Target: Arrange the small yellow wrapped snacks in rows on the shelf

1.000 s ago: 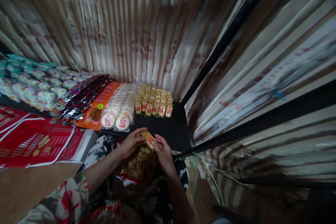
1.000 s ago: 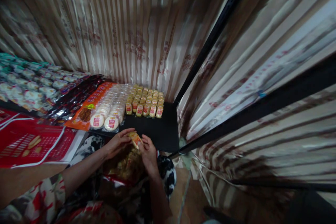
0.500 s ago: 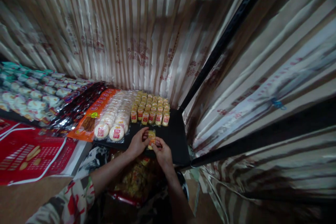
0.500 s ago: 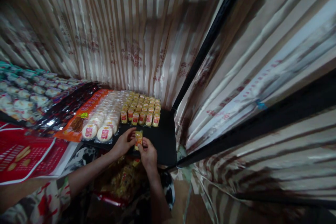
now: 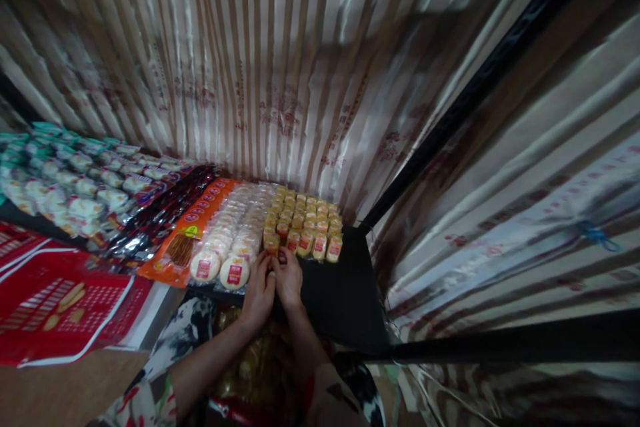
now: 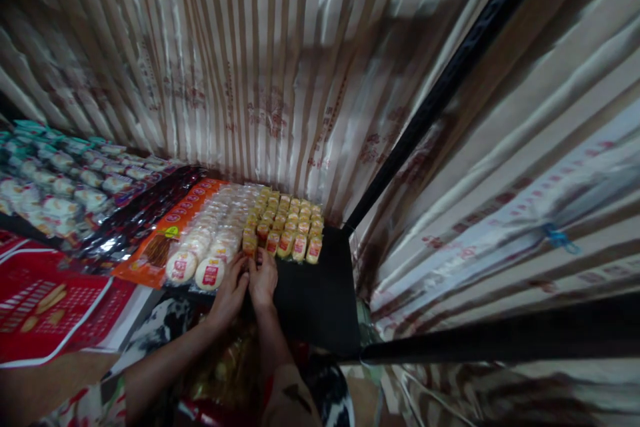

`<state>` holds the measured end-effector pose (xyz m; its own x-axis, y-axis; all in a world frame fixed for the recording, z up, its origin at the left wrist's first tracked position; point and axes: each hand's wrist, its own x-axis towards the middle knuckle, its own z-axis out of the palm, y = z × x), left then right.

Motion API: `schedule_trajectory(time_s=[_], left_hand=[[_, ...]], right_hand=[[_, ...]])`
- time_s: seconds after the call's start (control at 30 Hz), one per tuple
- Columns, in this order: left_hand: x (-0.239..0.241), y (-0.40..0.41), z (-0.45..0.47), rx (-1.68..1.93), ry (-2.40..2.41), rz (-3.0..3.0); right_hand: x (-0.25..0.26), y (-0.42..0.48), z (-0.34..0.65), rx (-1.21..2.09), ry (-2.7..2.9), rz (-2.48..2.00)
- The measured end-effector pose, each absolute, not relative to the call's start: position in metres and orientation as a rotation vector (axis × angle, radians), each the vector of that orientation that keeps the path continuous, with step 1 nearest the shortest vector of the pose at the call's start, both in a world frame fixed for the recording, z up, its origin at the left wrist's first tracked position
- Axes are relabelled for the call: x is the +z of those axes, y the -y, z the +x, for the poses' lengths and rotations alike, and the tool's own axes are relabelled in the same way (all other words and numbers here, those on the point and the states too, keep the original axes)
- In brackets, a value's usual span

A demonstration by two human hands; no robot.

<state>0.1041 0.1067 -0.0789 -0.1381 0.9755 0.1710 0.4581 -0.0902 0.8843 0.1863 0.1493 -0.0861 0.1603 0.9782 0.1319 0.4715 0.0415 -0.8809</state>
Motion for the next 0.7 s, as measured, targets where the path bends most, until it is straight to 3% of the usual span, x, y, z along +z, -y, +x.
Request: schedule_trajectory(time_s=[0.43,0.7], left_hand=[[-0.105,-0.124,0.098,1.063,-1.545,1.422],[-0.096,-0.123,0.099,1.040,-1.509,1.471]], right_hand=[[-0.108,-0.161,0.172,0.637,1.466,-1.604],[-0.101,-0.156,0.171,0.611,1.559,-1.623]])
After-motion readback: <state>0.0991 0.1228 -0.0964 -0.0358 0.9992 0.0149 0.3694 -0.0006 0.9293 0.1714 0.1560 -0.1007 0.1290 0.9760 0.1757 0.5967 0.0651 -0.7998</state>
